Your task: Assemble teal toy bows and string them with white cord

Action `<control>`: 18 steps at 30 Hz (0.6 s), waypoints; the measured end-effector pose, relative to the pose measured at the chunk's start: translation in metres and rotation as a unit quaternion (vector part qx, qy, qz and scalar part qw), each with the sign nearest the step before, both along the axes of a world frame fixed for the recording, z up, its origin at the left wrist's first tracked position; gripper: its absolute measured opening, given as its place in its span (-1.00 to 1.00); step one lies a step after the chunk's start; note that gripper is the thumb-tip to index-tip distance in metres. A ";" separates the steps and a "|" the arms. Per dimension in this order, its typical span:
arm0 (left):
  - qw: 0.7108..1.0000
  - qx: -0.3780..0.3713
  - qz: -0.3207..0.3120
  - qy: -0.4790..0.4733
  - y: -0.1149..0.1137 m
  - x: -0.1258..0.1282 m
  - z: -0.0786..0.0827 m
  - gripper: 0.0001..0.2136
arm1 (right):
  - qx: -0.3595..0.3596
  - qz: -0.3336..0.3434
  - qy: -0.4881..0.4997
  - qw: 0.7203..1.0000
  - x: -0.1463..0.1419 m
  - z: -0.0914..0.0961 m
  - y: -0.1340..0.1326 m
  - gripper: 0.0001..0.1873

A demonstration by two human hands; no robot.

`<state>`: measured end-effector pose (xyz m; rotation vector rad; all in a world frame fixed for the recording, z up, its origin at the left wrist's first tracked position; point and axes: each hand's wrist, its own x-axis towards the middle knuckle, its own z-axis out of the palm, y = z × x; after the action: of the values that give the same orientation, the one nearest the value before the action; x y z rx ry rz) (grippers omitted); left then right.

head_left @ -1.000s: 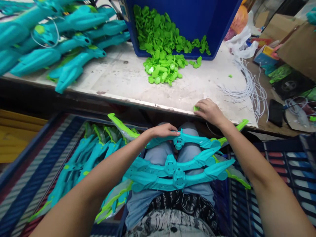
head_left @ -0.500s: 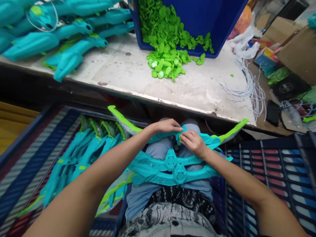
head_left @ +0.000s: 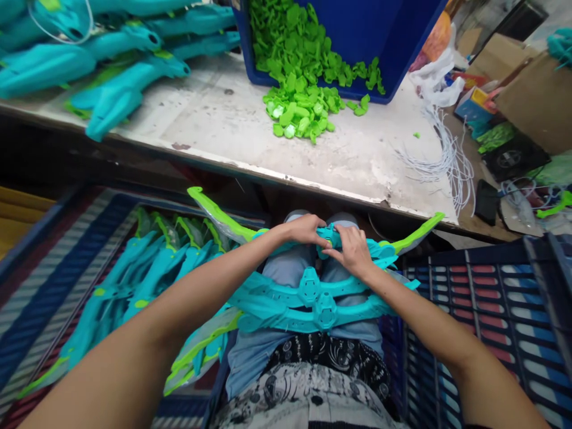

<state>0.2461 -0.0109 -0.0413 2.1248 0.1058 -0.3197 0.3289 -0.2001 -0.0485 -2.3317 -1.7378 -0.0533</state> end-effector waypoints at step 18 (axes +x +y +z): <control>0.926 0.352 0.009 -0.139 -0.039 -0.040 0.018 -0.65 | -0.064 0.056 0.001 0.996 0.009 0.035 0.006 -0.65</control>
<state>0.2061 -0.0496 -0.0230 2.8565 0.0820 0.0555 0.3376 -0.1938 -0.0135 -2.3149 -1.9206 0.0828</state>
